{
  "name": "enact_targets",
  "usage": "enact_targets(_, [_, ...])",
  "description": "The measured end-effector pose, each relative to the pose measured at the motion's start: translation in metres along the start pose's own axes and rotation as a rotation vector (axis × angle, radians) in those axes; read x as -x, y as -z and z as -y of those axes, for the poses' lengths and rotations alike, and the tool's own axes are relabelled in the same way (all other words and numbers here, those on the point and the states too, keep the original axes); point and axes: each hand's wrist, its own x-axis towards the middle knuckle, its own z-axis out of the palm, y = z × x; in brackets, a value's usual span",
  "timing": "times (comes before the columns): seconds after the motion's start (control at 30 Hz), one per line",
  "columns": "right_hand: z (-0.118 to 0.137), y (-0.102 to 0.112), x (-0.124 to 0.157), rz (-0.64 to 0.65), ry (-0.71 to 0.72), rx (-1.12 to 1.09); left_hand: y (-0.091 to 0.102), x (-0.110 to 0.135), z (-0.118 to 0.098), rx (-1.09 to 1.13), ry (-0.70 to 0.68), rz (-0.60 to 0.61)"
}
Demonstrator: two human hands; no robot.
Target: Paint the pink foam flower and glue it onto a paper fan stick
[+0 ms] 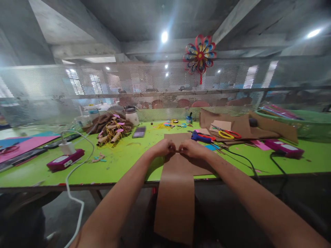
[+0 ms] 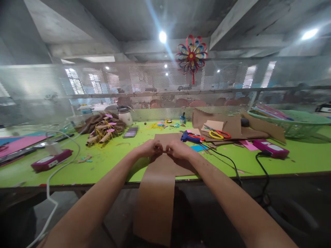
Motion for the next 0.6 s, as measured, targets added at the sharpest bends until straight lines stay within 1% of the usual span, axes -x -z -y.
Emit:
enact_targets(0.13, [0.0037,0.0039,0.0018,0.032,-0.027,-0.02,-0.0045,-0.0017,0.0037,0.055,0.01,0.032])
enact_targets(0.3, [0.0076,0.0047,0.0024,0.042,-0.049,0.064,-0.0095,-0.0013,0.0093,0.163,0.058,0.019])
enact_targets(0.43, [0.0087,0.0041,0.0027,0.059,-0.042,0.114,-0.0063,0.0011,0.0095,0.211,0.072,0.047])
enact_targets(0.6, [0.0074,0.002,0.0037,0.038,-0.001,0.167,-0.002,0.0011,0.0099,0.191,0.101,0.045])
